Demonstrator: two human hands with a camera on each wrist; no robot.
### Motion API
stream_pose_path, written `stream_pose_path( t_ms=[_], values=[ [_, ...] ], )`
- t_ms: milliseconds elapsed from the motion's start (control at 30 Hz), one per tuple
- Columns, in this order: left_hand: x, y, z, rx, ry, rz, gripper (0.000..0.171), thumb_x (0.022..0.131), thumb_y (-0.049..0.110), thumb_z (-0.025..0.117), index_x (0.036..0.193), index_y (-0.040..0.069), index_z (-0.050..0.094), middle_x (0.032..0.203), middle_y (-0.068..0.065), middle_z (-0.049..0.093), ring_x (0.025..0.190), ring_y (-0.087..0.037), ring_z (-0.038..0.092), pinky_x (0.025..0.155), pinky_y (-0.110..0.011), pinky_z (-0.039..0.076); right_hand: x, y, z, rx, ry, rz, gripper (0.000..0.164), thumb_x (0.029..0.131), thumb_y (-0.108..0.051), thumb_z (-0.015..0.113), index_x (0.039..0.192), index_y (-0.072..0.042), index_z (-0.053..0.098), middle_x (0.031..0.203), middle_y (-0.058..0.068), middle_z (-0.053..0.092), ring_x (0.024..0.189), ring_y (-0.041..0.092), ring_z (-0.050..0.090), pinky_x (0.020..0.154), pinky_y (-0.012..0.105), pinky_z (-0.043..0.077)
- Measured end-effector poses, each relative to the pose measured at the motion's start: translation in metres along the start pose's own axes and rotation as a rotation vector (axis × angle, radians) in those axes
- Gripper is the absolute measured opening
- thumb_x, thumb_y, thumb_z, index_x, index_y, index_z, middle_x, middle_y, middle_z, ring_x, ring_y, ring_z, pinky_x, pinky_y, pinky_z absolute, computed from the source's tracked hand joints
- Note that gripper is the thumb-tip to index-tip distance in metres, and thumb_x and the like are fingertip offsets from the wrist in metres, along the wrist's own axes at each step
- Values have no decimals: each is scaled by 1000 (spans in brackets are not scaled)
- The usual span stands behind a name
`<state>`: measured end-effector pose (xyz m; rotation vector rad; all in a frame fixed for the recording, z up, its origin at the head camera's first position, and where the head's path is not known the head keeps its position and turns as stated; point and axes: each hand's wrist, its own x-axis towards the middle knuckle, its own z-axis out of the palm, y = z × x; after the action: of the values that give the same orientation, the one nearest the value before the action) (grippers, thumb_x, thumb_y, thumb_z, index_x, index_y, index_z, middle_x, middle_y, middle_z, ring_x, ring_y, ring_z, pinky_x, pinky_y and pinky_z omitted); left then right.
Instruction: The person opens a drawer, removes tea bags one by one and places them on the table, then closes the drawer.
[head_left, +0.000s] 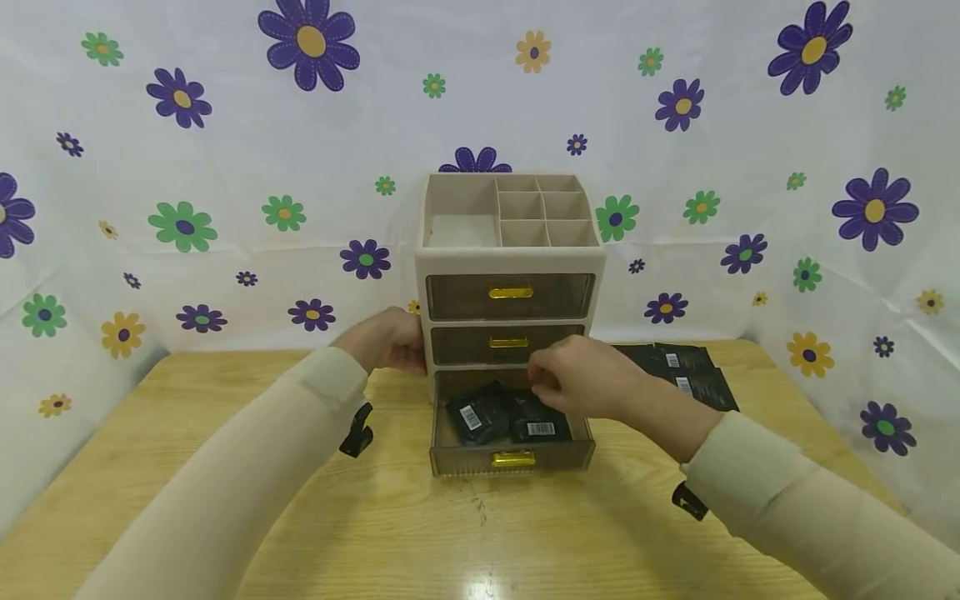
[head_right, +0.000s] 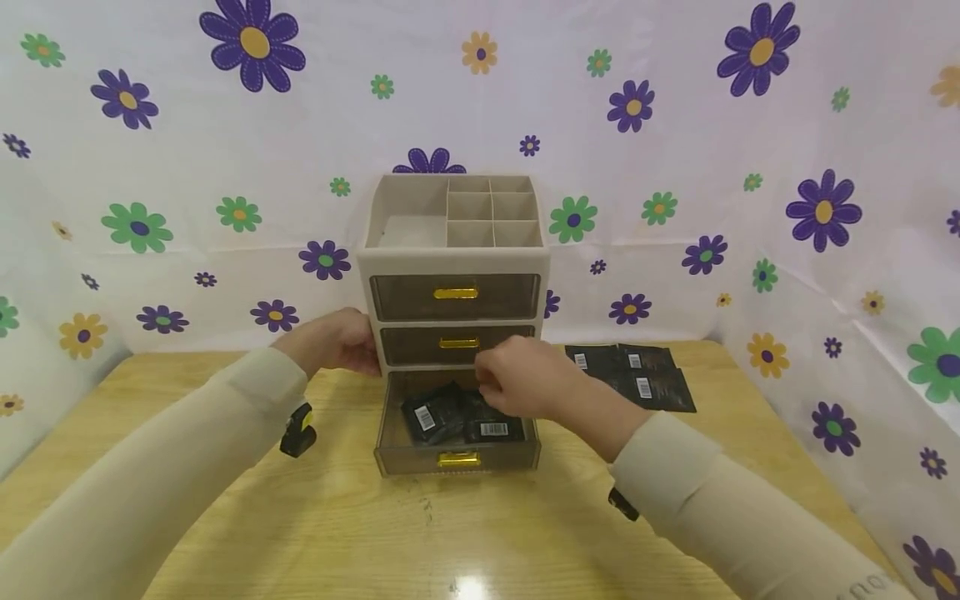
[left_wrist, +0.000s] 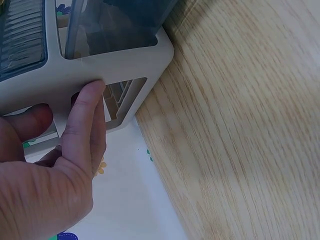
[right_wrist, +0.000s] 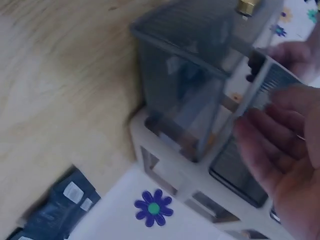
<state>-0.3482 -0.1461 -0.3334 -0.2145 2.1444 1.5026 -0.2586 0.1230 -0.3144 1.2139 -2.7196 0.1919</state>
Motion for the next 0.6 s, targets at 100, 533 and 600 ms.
stream_pose_path(
  t_ms=[100, 533, 600],
  values=[
    [2, -3, 1, -10, -9, -4, 16, 86, -1, 46, 98, -7, 53, 76, -14, 59, 64, -23, 59, 61, -35, 56, 2, 2, 17, 23, -139, -13, 25, 80, -24, 68, 100, -10, 64, 94, 1, 66, 83, 13, 59, 76, 32, 52],
    [-2, -3, 0, 9, -38, 9, 23, 91, 9, 50, 106, -6, 56, 85, -13, 63, 72, -22, 62, 63, -32, 56, 15, -1, 53, -195, -399, 56, 77, 74, -23, 75, 138, -8, 34, 135, 9, 44, 120, 22, 43, 100, 39, 39],
    [-3, -3, 0, 14, -41, 12, 26, 91, 11, 50, 109, -7, 55, 91, -15, 63, 76, -23, 62, 66, -33, 56, 15, -2, 54, -164, -397, 81, 68, 73, -23, 77, 131, -10, 42, 124, 6, 52, 109, 18, 50, 94, 37, 44]
  ],
)
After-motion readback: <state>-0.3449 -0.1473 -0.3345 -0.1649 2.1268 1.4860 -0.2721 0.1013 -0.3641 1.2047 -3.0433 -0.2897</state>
